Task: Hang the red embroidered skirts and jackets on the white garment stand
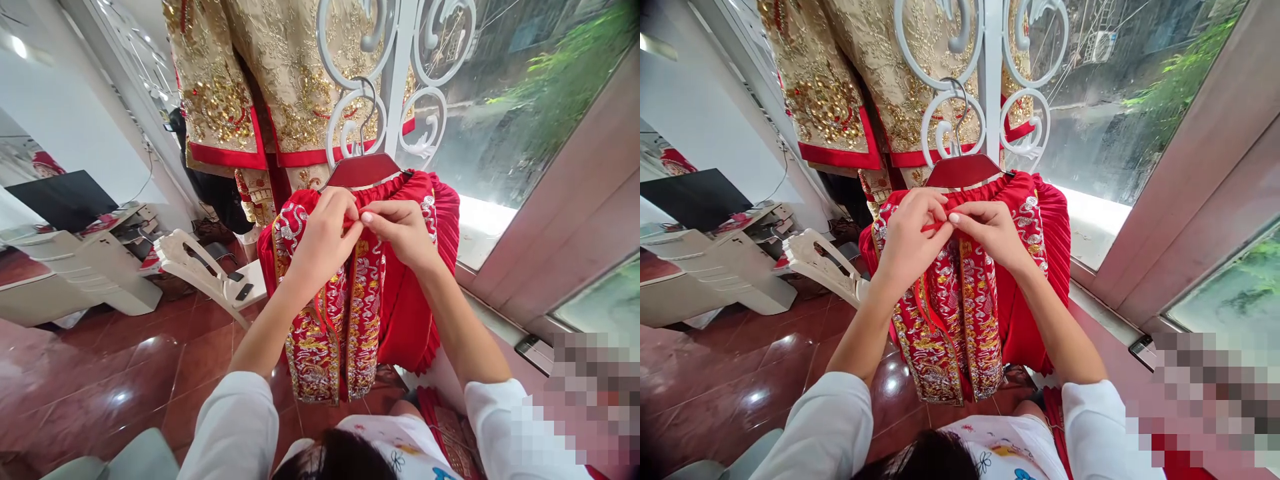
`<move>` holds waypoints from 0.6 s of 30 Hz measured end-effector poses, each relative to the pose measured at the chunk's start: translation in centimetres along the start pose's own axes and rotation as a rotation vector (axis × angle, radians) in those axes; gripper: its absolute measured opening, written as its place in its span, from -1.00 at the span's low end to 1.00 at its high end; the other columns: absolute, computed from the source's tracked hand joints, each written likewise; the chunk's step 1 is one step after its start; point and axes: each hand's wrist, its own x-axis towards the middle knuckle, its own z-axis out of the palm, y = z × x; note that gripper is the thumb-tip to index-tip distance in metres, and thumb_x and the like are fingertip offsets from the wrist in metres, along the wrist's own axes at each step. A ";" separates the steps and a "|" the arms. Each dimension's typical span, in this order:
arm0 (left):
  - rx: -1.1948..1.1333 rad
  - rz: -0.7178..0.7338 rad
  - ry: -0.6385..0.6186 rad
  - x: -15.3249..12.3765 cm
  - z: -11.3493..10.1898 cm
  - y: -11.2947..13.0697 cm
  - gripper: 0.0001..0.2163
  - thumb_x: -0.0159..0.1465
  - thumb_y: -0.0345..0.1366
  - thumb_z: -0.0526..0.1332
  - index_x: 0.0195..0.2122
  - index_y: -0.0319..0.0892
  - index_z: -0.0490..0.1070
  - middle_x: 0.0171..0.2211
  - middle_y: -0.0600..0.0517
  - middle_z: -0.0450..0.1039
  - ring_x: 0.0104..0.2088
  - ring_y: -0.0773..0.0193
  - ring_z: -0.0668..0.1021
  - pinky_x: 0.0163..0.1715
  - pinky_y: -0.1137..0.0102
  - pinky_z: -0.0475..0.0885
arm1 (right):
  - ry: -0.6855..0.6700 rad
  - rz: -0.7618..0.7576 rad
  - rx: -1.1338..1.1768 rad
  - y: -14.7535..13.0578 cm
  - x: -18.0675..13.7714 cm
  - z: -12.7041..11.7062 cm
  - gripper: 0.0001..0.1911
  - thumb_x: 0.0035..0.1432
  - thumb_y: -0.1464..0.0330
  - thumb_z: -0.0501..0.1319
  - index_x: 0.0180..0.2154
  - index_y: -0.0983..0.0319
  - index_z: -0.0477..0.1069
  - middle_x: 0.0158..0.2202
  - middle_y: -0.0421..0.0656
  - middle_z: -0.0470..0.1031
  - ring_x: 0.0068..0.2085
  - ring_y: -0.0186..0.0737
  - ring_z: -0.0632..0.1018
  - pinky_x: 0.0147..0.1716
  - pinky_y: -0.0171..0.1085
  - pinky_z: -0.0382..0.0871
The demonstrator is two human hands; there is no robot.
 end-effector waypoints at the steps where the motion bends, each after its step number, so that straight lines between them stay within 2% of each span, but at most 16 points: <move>1: -0.062 -0.025 -0.007 -0.1 0.1 -0.3 -0.90 0.25 -0.39 0.15 -0.19 -0.18 0.30 -0.17 -0.03 0.39 -0.17 0.30 0.48 -0.29 0.43 0.45 | 0.065 0.013 0.059 0.1 0.0 0.0 -0.71 -0.04 0.13 0.34 -0.44 0.24 0.51 -0.62 -0.27 0.26 -0.59 -0.48 0.19 -0.63 -0.41 0.08; 4: -0.251 -0.088 -0.026 -0.8 1.1 -1.4 -0.77 0.30 -0.34 0.11 -0.02 -0.16 0.32 -0.10 -0.03 0.41 -0.30 0.39 0.51 -0.40 0.49 0.46 | 0.160 0.043 0.224 0.5 0.0 0.1 -0.73 -0.08 0.14 0.36 -0.42 0.20 0.50 -0.65 -0.30 0.19 -0.64 -0.51 0.08 -0.69 -0.42 -0.07; 6: -0.315 -0.088 -0.030 -1.3 2.2 -2.2 -0.79 0.31 -0.34 0.09 -0.05 -0.18 0.40 -0.08 -0.03 0.43 -0.30 0.39 0.52 -0.37 0.47 0.48 | 0.159 0.029 0.271 0.6 0.2 0.3 -0.73 -0.10 0.14 0.37 -0.42 0.19 0.50 -0.64 -0.29 0.20 -0.64 -0.52 0.08 -0.69 -0.43 -0.08; 8: -0.335 -0.062 -0.018 -1.5 3.2 -2.7 -0.81 0.30 -0.37 0.10 -0.11 -0.18 0.45 -0.08 -0.03 0.46 -0.20 0.33 0.53 -0.27 0.42 0.50 | 0.159 -0.007 0.270 0.7 0.4 0.6 -0.72 -0.08 0.13 0.37 -0.42 0.20 0.49 -0.63 -0.29 0.22 -0.64 -0.53 0.10 -0.70 -0.43 -0.07; 11: -0.324 -0.079 0.028 -1.3 4.3 -3.1 -0.84 0.30 -0.38 0.11 -0.19 -0.20 0.46 -0.16 -0.01 0.50 -0.16 0.28 0.53 -0.18 0.36 0.49 | 0.118 -0.051 0.246 0.8 0.6 0.5 -0.74 -0.03 0.15 0.35 -0.39 0.20 0.51 -0.62 -0.27 0.27 -0.63 -0.53 0.14 -0.70 -0.43 -0.03; 13: -0.324 -0.150 0.035 -1.1 4.6 -3.2 -0.85 0.31 -0.35 0.09 -0.25 -0.22 0.44 -0.28 -0.01 0.50 -0.25 0.30 0.54 -0.26 0.39 0.49 | 0.062 -0.043 0.238 1.1 0.5 0.1 -0.75 -0.01 0.19 0.35 -0.29 0.18 0.52 -0.55 -0.25 0.37 -0.60 -0.51 0.21 -0.69 -0.43 0.04; 15: -0.391 -0.231 0.014 -0.9 4.8 -3.2 -0.81 0.33 -0.29 0.06 -0.30 -0.24 0.41 -0.35 0.00 0.46 -0.37 0.34 0.51 -0.43 0.46 0.47 | 0.038 -0.030 0.225 1.3 0.3 -0.6 -0.73 0.01 0.23 0.34 -0.20 0.17 0.51 -0.45 -0.22 0.45 -0.57 -0.49 0.28 -0.67 -0.42 0.11; 18: -0.610 -0.307 0.000 -0.8 5.1 -3.2 -0.74 0.35 -0.18 0.00 -0.36 -0.22 0.34 -0.34 -0.01 0.45 -0.47 0.41 0.45 -0.57 0.52 0.41 | 0.104 -0.045 0.162 1.5 -0.2 -1.3 -0.77 0.05 0.28 0.32 -0.21 0.18 0.49 -0.43 -0.21 0.48 -0.54 -0.45 0.40 -0.67 -0.42 0.18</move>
